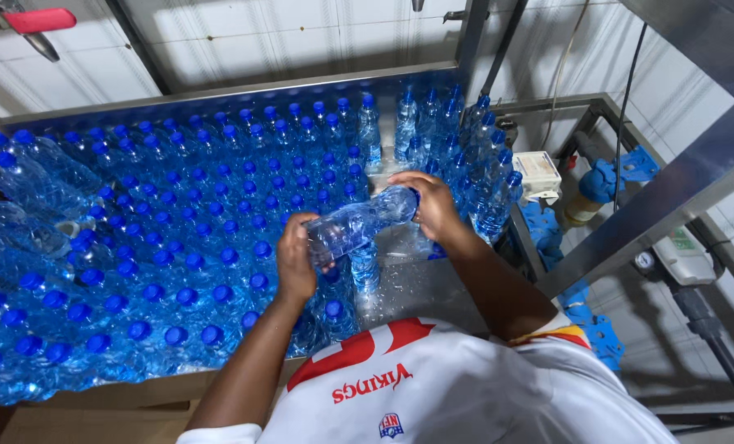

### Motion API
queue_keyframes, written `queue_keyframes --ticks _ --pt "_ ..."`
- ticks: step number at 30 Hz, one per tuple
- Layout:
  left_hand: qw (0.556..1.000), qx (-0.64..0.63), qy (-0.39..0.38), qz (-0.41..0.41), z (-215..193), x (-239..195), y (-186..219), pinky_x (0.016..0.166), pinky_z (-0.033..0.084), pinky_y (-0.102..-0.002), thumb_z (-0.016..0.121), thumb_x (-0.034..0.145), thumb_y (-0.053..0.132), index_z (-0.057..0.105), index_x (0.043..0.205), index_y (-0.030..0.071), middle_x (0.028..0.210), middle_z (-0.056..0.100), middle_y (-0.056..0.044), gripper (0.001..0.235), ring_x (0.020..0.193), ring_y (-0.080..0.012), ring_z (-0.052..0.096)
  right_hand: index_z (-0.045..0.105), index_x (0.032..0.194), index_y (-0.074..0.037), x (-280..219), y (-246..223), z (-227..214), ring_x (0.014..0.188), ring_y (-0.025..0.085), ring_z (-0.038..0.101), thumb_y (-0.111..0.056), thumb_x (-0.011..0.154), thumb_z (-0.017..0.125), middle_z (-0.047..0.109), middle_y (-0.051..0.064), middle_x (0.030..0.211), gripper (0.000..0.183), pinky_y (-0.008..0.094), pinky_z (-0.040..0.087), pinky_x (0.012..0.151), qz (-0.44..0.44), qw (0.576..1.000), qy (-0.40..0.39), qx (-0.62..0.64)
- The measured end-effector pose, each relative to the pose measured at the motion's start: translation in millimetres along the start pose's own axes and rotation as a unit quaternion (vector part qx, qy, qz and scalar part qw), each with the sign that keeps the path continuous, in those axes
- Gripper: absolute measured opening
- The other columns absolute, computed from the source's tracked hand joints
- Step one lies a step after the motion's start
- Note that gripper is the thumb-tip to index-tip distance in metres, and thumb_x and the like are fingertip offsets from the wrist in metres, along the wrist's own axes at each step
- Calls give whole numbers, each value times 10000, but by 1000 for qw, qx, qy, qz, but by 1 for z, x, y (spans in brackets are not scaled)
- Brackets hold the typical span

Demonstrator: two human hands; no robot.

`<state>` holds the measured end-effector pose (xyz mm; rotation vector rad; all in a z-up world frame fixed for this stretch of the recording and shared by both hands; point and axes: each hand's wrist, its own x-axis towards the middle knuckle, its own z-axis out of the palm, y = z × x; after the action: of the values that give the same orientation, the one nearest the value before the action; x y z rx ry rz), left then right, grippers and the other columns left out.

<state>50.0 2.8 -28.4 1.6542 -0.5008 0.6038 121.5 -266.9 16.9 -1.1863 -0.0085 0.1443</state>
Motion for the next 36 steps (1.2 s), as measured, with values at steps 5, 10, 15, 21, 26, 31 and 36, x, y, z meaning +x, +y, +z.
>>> queue_keyframes --ticks 5,10,15,21,26,31,36 --pt "811 -356 56 -462 -22 8 -27 233 302 -183 574 995 613 633 1205 63 766 720 -208 591 327 -130 506 834 1174 32 -6 9 -2 1038 311 799 -289 1055 550 843 227 1061 445 388 591 980 -451 876 -89 -147" --pt "827 -358 117 -418 -4 1 1 260 314 -198 564 1045 564 603 1170 81 736 672 -150 501 321 -128 471 771 1221 80 -23 -29 0 1084 428 783 -218 1066 464 811 295 1142 456 513 583 1024 -441 858 -200 -173" --pt "994 33 106 22 2 -23 -41 653 615 -320 521 929 892 781 1168 129 856 788 -85 841 749 -220 759 780 1348 -77 -14 -46 11 332 46 292 -285 1061 474 533 9 555 469 155 211 291 21 995 -56 -76" --pt "986 107 63 113 -13 -22 -21 962 615 -457 443 977 819 698 1383 32 1234 767 -197 922 1117 -370 756 802 1287 -122 -2 -45 0 404 55 331 -481 1094 595 611 22 722 457 142 239 301 48 996 -58 -44" --pt "863 -279 114 -405 -24 5 35 566 643 -318 645 989 745 488 1378 127 1029 726 -195 747 732 -312 753 511 1593 -3 -1 -31 -2 515 137 589 -34 1166 491 555 46 989 428 484 759 639 -162 971 -168 -56" --pt "887 -202 125 -397 -27 -7 30 342 510 -213 677 1074 530 659 1273 61 954 738 -205 510 547 -254 709 645 845 -221 71 17 -68 736 248 645 -648 1106 497 603 6 783 522 403 555 772 -541 528 -23 -654" --pt "973 74 133 -175 -24 -19 28 456 569 -324 734 1075 460 736 1205 46 945 773 -219 433 592 -278 744 625 1140 -249 59 42 -41 739 370 767 -311 1191 476 775 42 866 169 489 602 686 -457 759 56 -460"
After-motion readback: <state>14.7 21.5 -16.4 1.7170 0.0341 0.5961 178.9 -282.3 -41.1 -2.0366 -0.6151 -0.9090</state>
